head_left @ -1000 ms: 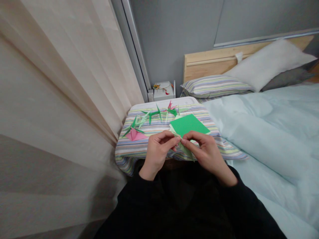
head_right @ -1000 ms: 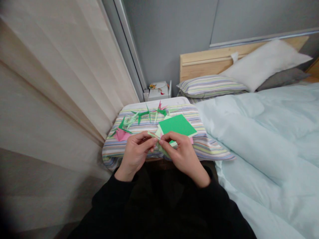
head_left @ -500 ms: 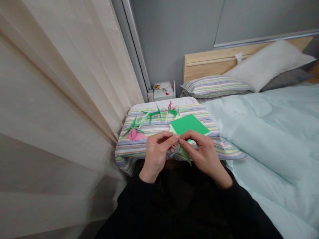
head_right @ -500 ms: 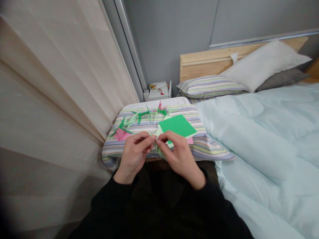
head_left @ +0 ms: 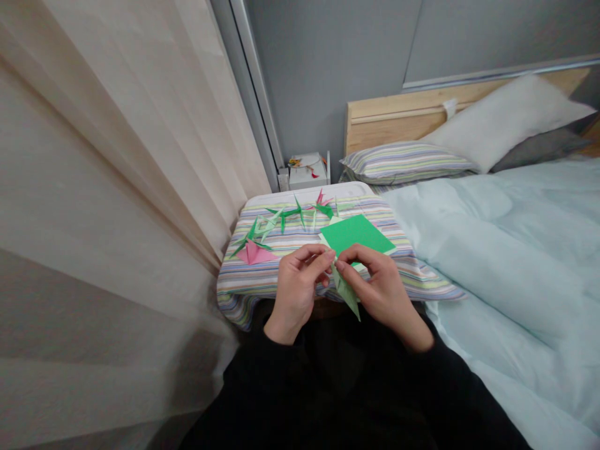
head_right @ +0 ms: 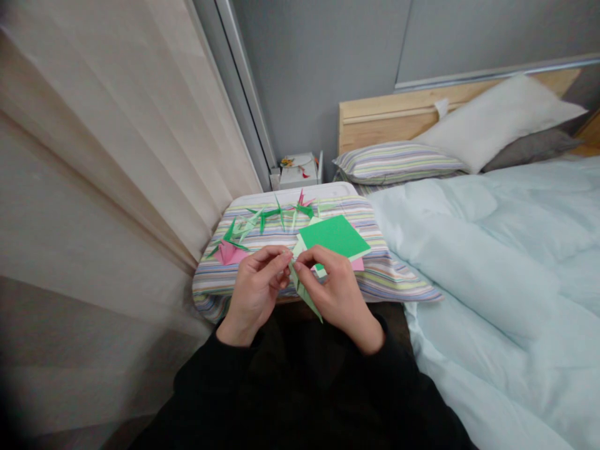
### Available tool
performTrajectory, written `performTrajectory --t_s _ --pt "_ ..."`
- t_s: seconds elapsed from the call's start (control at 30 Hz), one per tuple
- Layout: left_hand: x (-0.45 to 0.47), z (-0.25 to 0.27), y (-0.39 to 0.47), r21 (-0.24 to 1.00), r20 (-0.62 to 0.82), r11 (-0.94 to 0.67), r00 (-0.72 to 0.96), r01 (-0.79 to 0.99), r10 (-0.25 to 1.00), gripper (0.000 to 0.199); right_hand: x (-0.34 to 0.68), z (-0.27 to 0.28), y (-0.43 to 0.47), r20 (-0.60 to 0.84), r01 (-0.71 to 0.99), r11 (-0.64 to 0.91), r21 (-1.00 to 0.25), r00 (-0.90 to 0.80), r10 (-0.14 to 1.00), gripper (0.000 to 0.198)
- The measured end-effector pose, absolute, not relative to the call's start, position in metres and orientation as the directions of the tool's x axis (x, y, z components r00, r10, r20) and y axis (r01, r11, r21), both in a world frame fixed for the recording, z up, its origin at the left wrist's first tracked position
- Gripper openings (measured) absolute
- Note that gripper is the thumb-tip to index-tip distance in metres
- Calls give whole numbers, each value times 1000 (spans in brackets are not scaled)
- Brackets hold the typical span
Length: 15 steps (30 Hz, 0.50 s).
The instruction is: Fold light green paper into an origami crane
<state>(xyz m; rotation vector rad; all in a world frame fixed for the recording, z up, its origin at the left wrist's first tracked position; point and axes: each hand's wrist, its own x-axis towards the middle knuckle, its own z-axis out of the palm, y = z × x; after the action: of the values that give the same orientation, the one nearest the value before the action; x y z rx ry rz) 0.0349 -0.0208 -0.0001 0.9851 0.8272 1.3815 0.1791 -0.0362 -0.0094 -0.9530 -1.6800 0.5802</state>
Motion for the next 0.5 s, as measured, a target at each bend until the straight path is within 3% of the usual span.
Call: performTrajectory --t_s 0.27,0.5 --pt "32 -3 -20 968 217 -205 78 -143 973 16 179 -9 -32 547 333 549 -767 -108 830 14" --pt "27 -9 -5 933 181 -204 -103 -296 978 18 185 -23 -27 424 288 430 -856 -86 902 11"
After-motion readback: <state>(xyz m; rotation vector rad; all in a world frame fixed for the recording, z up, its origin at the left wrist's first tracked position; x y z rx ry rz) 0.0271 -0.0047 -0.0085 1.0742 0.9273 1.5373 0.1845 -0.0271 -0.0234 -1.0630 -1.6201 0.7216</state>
